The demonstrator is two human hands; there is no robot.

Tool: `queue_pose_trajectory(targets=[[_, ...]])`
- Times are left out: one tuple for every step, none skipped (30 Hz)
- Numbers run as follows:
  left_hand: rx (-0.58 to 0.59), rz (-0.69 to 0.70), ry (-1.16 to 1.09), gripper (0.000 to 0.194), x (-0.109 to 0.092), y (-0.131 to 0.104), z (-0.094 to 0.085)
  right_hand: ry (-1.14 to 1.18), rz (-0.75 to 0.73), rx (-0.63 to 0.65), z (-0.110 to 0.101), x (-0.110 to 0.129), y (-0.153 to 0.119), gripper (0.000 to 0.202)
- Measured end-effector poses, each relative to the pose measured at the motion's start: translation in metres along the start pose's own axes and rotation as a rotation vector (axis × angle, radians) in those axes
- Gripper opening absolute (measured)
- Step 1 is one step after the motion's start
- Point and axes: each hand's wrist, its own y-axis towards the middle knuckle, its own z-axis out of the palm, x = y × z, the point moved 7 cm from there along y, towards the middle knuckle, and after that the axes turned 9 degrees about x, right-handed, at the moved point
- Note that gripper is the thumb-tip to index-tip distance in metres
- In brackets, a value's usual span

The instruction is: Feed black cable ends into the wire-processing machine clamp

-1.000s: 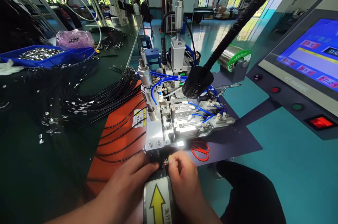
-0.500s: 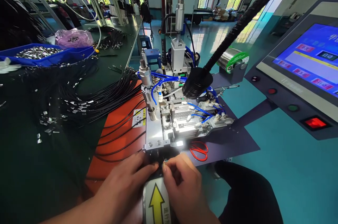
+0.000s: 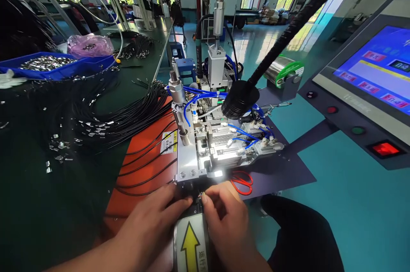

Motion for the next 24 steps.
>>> queue_pose_trajectory(targets=[[-0.010,0.004,-0.001,0.020,-0.001,0.000,-0.001,-0.015,-0.018,-0.002,0.001,0.002,0.000,0.018],[-0.019,0.007,0.003,0.021,-0.001,0.000,-0.002,-0.032,-0.033,-0.004,0.001,0.003,0.001,0.019],[-0.024,0.009,0.011,0.021,-0.002,0.000,-0.003,-0.045,-0.044,-0.003,0.002,0.004,0.001,0.020],[-0.028,0.008,0.020,0.021,-0.002,0.000,-0.003,-0.055,-0.049,0.002,0.002,0.005,0.001,0.021],[-0.027,0.006,0.028,0.021,-0.002,0.000,-0.003,-0.060,-0.048,0.010,0.003,0.004,0.001,0.021],[-0.021,0.000,0.032,0.021,-0.001,-0.001,-0.003,-0.061,-0.038,0.022,0.004,0.003,0.002,0.022],[-0.012,-0.005,0.034,0.021,-0.001,-0.001,-0.002,-0.058,-0.025,0.035,0.005,0.002,0.002,0.022],[-0.006,-0.012,0.036,0.022,-0.001,-0.001,-0.001,-0.057,-0.011,0.048,0.006,0.000,0.002,0.022],[-0.001,-0.016,0.037,0.022,0.000,-0.001,-0.001,-0.058,0.001,0.056,0.006,-0.001,0.003,0.023],[0.004,-0.022,0.040,0.022,0.000,-0.002,0.000,-0.061,0.008,0.061,0.007,-0.002,0.003,0.023],[0.008,-0.027,0.043,0.023,0.000,-0.001,0.000,-0.065,0.013,0.060,0.008,-0.003,0.004,0.023],[0.008,-0.028,0.044,0.023,0.001,-0.001,0.000,-0.071,0.015,0.056,0.008,-0.004,0.004,0.023],[0.009,-0.027,0.042,0.023,0.001,-0.001,0.001,-0.076,0.015,0.049,0.007,-0.005,0.004,0.023],[0.011,-0.026,0.036,0.023,0.000,-0.001,0.001,-0.079,0.016,0.045,0.007,-0.005,0.005,0.022],[0.012,-0.024,0.029,0.024,0.000,-0.001,0.002,-0.084,0.017,0.047,0.006,-0.005,0.005,0.023],[0.017,-0.026,0.022,0.023,0.000,0.000,0.002,-0.091,0.013,0.052,0.005,-0.004,0.006,0.023],[0.025,-0.030,0.017,0.023,0.001,0.000,0.003,-0.100,-0.002,0.059,0.004,-0.002,0.006,0.021],[0.031,-0.034,0.014,0.023,0.001,0.000,0.004,-0.112,-0.029,0.068,0.002,0.001,0.007,0.019],[0.030,-0.038,0.015,0.023,0.001,-0.001,0.004,-0.123,-0.066,0.079,0.001,0.006,0.008,0.017],[0.024,-0.039,0.017,0.024,0.002,-0.001,0.004,-0.135,-0.108,0.092,0.000,0.011,0.008,0.018],[0.017,-0.036,0.018,0.025,0.001,-0.001,0.004,-0.148,-0.146,0.110,0.000,0.016,0.009,0.020],[0.009,-0.032,0.018,0.027,0.001,-0.001,0.003,-0.163,-0.172,0.133,0.001,0.020,0.009,0.023],[0.002,-0.027,0.017,0.028,0.001,-0.001,0.003,-0.183,-0.187,0.159,0.002,0.023,0.010,0.026],[0.000,-0.025,0.014,0.028,0.001,-0.001,0.003,-0.206,-0.192,0.182,0.004,0.025,0.010,0.028]])
